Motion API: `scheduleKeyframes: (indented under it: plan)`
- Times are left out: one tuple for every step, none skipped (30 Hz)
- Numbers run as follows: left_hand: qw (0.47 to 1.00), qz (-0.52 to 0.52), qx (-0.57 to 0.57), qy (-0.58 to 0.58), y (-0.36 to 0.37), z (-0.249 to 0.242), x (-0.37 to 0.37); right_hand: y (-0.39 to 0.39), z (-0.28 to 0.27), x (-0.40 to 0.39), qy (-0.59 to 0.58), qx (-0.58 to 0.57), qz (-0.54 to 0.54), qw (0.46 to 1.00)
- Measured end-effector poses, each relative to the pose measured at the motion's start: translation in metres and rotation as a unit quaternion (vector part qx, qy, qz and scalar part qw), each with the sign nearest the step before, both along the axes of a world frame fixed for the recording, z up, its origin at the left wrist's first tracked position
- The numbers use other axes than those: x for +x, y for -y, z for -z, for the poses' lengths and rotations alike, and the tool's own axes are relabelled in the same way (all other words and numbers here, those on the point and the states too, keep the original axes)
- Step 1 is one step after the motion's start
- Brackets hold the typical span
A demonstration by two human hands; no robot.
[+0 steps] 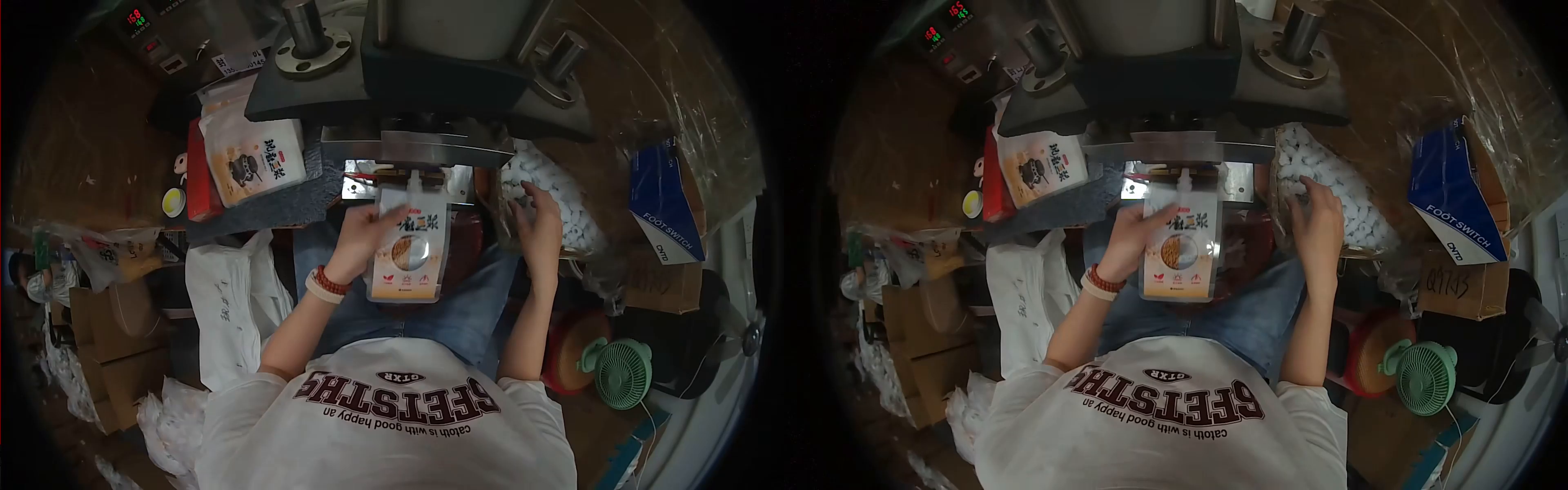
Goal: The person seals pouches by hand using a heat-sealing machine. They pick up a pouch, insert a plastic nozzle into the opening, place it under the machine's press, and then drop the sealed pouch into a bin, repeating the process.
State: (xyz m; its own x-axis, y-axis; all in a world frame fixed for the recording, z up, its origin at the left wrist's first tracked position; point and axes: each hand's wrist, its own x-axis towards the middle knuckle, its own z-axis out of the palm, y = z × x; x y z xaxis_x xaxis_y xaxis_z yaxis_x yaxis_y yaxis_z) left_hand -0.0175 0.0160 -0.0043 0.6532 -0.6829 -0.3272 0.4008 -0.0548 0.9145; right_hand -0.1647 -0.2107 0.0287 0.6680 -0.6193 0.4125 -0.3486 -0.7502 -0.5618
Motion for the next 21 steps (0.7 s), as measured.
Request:
scheduleKeyframes:
  plan:
    - [0.999, -0.022, -0.038, -0.029, 0.008, -0.001, 0.007, 0.006, 0.008, 0.005, -0.047, -0.05, -0.003, 0.998]
    - [0.994, -0.045, -0.077, -0.056, 0.014, -0.001, 0.012, 0.01, 0.014, 0.008, -0.092, -0.102, -0.007, 0.991]
    - [0.994, -0.047, -0.077, -0.055, 0.018, -0.001, 0.016, 0.01, 0.013, 0.01, -0.091, -0.102, -0.01, 0.991]
    - [0.992, -0.051, -0.088, -0.079, 0.021, -0.001, 0.019, 0.008, 0.011, 0.013, -0.114, -0.077, -0.003, 0.991]
    - [0.988, -0.054, -0.097, -0.103, 0.02, -0.001, 0.02, 0.005, 0.01, 0.015, -0.138, -0.049, 0.003, 0.989]
    - [0.989, -0.058, -0.093, -0.103, 0.019, -0.001, 0.02, 0.003, 0.008, 0.016, -0.137, -0.046, -0.001, 0.989]
    - [0.991, -0.058, -0.086, -0.089, 0.019, 0.0, 0.019, 0.002, 0.006, 0.016, -0.141, -0.065, 0.01, 0.988]
    - [0.992, -0.058, -0.078, -0.076, 0.018, 0.0, 0.018, 0.002, 0.006, 0.016, -0.145, -0.085, 0.021, 0.986]
    - [0.992, -0.06, -0.077, -0.076, 0.014, -0.001, 0.021, 0.001, 0.007, 0.017, -0.146, -0.084, 0.018, 0.986]
    - [0.999, -0.048, -0.018, 0.002, 0.007, -0.005, 0.028, 0.001, 0.008, 0.017, -0.172, -0.093, 0.034, 0.98]
    - [0.995, -0.036, 0.041, 0.08, -0.002, -0.01, 0.037, 0.002, 0.007, 0.017, -0.197, -0.102, 0.051, 0.974]
    - [0.982, -0.023, 0.099, 0.158, -0.013, -0.013, 0.047, 0.004, 0.006, 0.016, -0.195, -0.104, 0.051, 0.974]
    - [0.895, -0.102, 0.168, 0.399, -0.029, -0.01, 0.064, 0.006, 0.006, 0.014, -0.159, -0.077, 0.045, 0.983]
    - [0.74, -0.174, 0.226, 0.609, -0.048, -0.005, 0.08, 0.006, 0.005, 0.011, -0.122, -0.049, 0.037, 0.991]
    - [0.739, -0.176, 0.227, 0.609, -0.067, 0.001, 0.086, 0.004, 0.005, 0.011, -0.121, -0.049, 0.035, 0.991]
    - [0.647, -0.121, 0.338, 0.673, -0.088, 0.009, 0.088, 0.002, 0.005, 0.01, -0.024, 0.005, 0.033, 0.999]
    - [0.538, -0.062, 0.44, 0.717, -0.104, 0.013, 0.085, -0.001, 0.005, 0.008, 0.073, 0.06, 0.029, 0.995]
    - [0.555, -0.039, 0.402, 0.727, -0.114, 0.01, 0.078, -0.005, 0.003, 0.005, 0.074, 0.06, 0.025, 0.995]
    - [0.625, -0.02, 0.351, 0.697, -0.122, 0.012, 0.073, -0.011, -0.002, 0.002, 0.15, 0.162, -0.008, 0.975]
    - [0.69, 0.002, 0.298, 0.659, -0.131, 0.015, 0.068, -0.021, -0.006, 0.0, 0.22, 0.264, -0.041, 0.938]
    - [0.674, -0.022, 0.311, 0.67, -0.129, 0.008, 0.056, -0.034, -0.014, 0.0, 0.216, 0.27, -0.042, 0.937]
